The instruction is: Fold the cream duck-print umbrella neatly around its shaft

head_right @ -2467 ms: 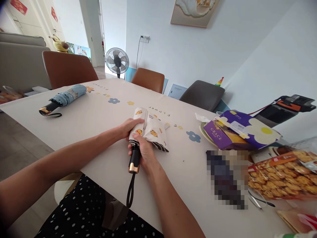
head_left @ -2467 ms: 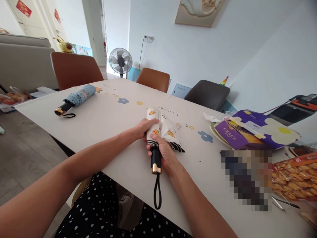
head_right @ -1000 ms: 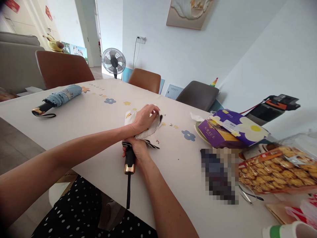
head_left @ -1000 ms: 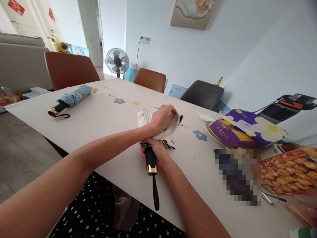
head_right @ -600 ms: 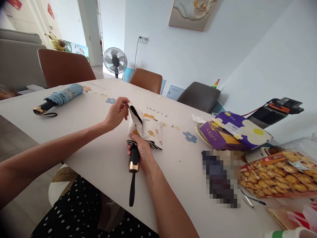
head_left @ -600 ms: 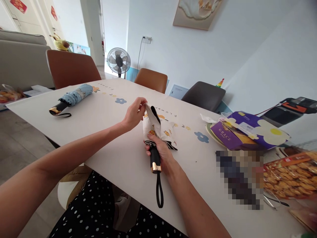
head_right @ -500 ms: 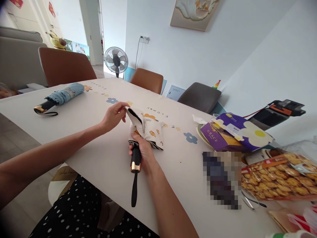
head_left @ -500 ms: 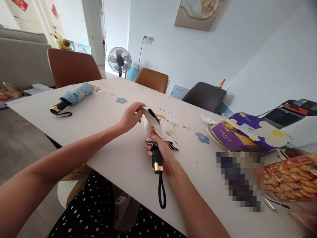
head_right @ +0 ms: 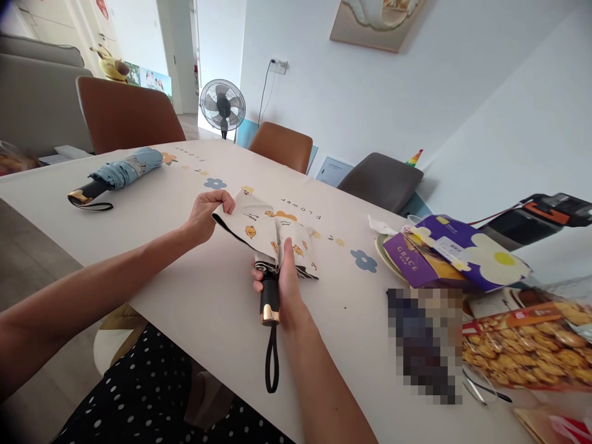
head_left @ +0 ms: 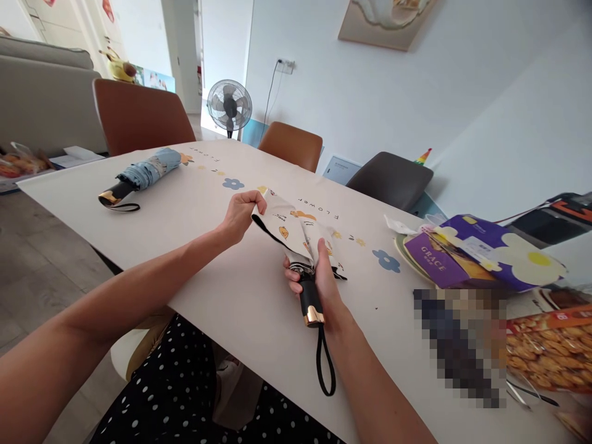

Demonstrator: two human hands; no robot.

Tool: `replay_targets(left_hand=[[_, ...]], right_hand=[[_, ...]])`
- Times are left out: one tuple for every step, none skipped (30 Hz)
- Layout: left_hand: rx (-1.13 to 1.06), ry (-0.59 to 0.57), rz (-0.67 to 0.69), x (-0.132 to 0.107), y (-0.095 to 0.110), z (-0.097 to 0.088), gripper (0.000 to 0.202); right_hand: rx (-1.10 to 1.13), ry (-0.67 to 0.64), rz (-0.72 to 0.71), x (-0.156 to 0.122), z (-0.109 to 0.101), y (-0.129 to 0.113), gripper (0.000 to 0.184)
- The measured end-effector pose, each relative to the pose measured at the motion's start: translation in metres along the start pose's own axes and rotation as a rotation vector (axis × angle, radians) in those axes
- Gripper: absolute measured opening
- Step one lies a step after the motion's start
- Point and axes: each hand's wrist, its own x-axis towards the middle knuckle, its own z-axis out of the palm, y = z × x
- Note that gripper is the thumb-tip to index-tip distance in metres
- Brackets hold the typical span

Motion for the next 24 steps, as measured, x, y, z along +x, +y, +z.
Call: replay_targets(left_hand=[[-0.017,0.01,0.006,0.001,0.0,-0.001,0.014],[-0.029,0.017,0.005,0.002,-0.001,-0.002,0.014],[-0.037,0.019,-0.003,0.003,-0.001,-0.002,0.013],[-0.039,0.021,-0.012,0.003,-0.001,-0.002,0.013],[-0.038,0.023,-0.022,0.004,-0.002,-0.002,0.012],[-0.036,0.024,-0.028,0.004,-0.002,-0.001,0.012],[-0.032,0.027,-0.032,0.004,-0.002,-0.001,0.011],[-0.026,0.03,-0.035,0.004,-0.003,0.0,0.01],[-0.015,0.029,-0.038,0.004,-0.004,0.0,0.009],[0.005,0.023,-0.038,0.005,-0.006,-0.001,0.009],[0.04,0.013,-0.03,0.005,-0.009,-0.001,0.009],[0.095,-0.006,-0.01,0.006,-0.012,-0.002,0.01],[0.177,-0.038,0.024,0.006,-0.015,-0.004,0.011],[0.282,-0.082,0.066,0.006,-0.019,-0.005,0.011],[0.403,-0.137,0.097,0.007,-0.022,-0.006,0.011],[0.53,-0.195,0.107,0.007,-0.025,-0.007,0.011],[0.65,-0.251,0.093,0.007,-0.028,-0.007,0.012],[0.757,-0.297,0.063,0.007,-0.03,-0.007,0.012],[0.846,-0.325,0.027,0.007,-0.031,-0.007,0.013],[0.918,-0.343,-0.006,0.007,-0.032,-0.006,0.015],[0.977,-0.359,-0.031,0.007,-0.032,-0.006,0.016],[1.024,-0.368,-0.048,0.007,-0.032,-0.007,0.017],[1.058,-0.363,-0.053,0.007,-0.032,-0.007,0.018],[1.082,-0.339,-0.039,0.008,-0.032,-0.008,0.02]], right_hand=[[0.016,-0.008,0.021,0.001,-0.001,0.001,0.051],[0.035,-0.022,0.047,0.003,-0.003,0.002,0.048],[0.047,-0.023,0.057,0.005,-0.005,0.004,0.045],[0.038,-0.011,0.058,0.007,-0.007,0.005,0.042],[0.022,0.011,0.045,0.008,-0.009,0.006,0.04],[0.001,0.038,0.024,0.009,-0.01,0.007,0.039],[-0.022,0.066,0.0,0.01,-0.012,0.007,0.038],[-0.041,0.092,-0.027,0.01,-0.013,0.007,0.037],[-0.056,0.116,-0.05,0.011,-0.014,0.007,0.036],[-0.069,0.135,-0.069,0.011,-0.015,0.006,0.035],[-0.081,0.147,-0.079,0.011,-0.016,0.006,0.035],[-0.091,0.153,-0.077,0.011,-0.016,0.005,0.034],[-0.1,0.154,-0.069,0.011,-0.017,0.004,0.034],[-0.112,0.151,-0.056,0.011,-0.017,0.004,0.035],[-0.123,0.147,-0.041,0.011,-0.017,0.003,0.035],[-0.133,0.148,-0.028,0.01,-0.016,0.002,0.035],[-0.142,0.155,-0.017,0.009,-0.015,0.002,0.035],[-0.149,0.166,-0.008,0.008,-0.014,0.001,0.034],[-0.153,0.176,-0.002,0.007,-0.012,0.001,0.033],[-0.157,0.185,0.003,0.006,-0.011,0.0,0.033],[-0.163,0.19,0.007,0.005,-0.009,0.0,0.032],[-0.172,0.191,0.013,0.004,-0.008,0.0,0.031],[-0.18,0.188,0.019,0.003,-0.006,0.0,0.031],[-0.188,0.189,0.026,0.003,-0.006,0.0,0.03]])
